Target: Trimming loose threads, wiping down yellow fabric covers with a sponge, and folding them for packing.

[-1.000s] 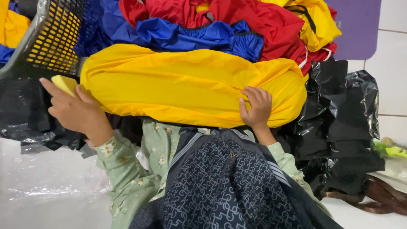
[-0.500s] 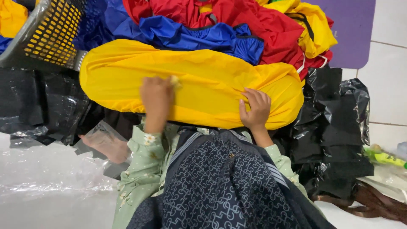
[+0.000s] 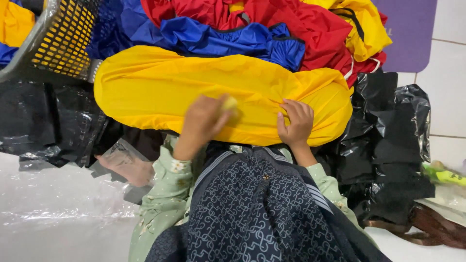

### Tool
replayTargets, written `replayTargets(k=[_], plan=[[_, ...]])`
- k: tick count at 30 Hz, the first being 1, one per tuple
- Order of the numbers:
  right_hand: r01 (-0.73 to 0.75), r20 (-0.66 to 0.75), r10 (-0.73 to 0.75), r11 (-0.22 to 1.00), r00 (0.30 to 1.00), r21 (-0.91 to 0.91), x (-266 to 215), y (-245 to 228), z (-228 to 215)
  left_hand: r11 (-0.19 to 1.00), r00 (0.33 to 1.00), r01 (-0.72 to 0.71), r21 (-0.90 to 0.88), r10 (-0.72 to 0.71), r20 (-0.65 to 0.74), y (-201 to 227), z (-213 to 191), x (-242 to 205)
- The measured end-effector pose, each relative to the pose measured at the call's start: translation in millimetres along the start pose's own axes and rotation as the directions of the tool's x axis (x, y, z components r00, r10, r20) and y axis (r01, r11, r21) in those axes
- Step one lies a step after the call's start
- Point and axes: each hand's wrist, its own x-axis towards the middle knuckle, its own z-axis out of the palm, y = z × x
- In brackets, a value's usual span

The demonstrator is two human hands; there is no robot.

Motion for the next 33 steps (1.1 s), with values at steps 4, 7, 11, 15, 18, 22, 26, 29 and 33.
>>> replayTargets(k=[4,7,11,15,18,22,26,29,33], plan=[[-0.013,0.003,0.013,1.000,1.000,-0.005,0.3,-1.2,-1.4,0.966,0.859,-0.106,-0.236,0.208,0.468,7.7,14.5,-0.7],[-0.021,0.004,0.021,1.000,1.000,0.012,1.2,-1.9,-0.9,0.958,0.948,-0.087,0.272,-0.004,0.319,-26.9,-16.9,13.5],[-0.010,0.019,0.010,1.000,1.000,0.018,12.9,-23.5,-17.8,0.473,0.898,0.438,0.765,-0.188,-0.398,-111.5,-74.6,0.8],[-0.020,0.007,0.020,0.999,1.000,0.033,11.0,-20.9,-15.8,0.420,0.876,0.451,0.788,-0.037,-0.481,-87.8,-123.8,7.0],[-0.008,-0.005,0.008,0.999,1.000,0.039,8.1,-15.5,-10.8,0.799,0.938,0.204,0.566,0.007,-0.348,-51.5,-116.5,18.5],[-0.020,-0.027,0.021,0.999,0.999,0.036,2.3,-4.0,-2.3,0.987,0.991,0.069,-0.148,-0.085,-0.101,-6.4,-26.8,14.1],[-0.010,-0.011,0.010,1.000,1.000,0.011,-0.2,0.7,-0.1,0.765,0.910,0.144,-0.628,0.148,0.388,57.6,29.2,-8.5],[-0.012,-0.009,0.012,1.000,1.000,0.013,2.4,-1.6,-1.0,0.900,0.793,0.054,-0.432,0.224,0.567,38.7,19.0,-6.1],[-0.022,0.002,0.022,0.999,1.000,0.031,1.2,-0.4,-2.1,0.952,0.935,-0.033,0.304,-0.078,0.345,-40.6,-2.6,-3.8]])
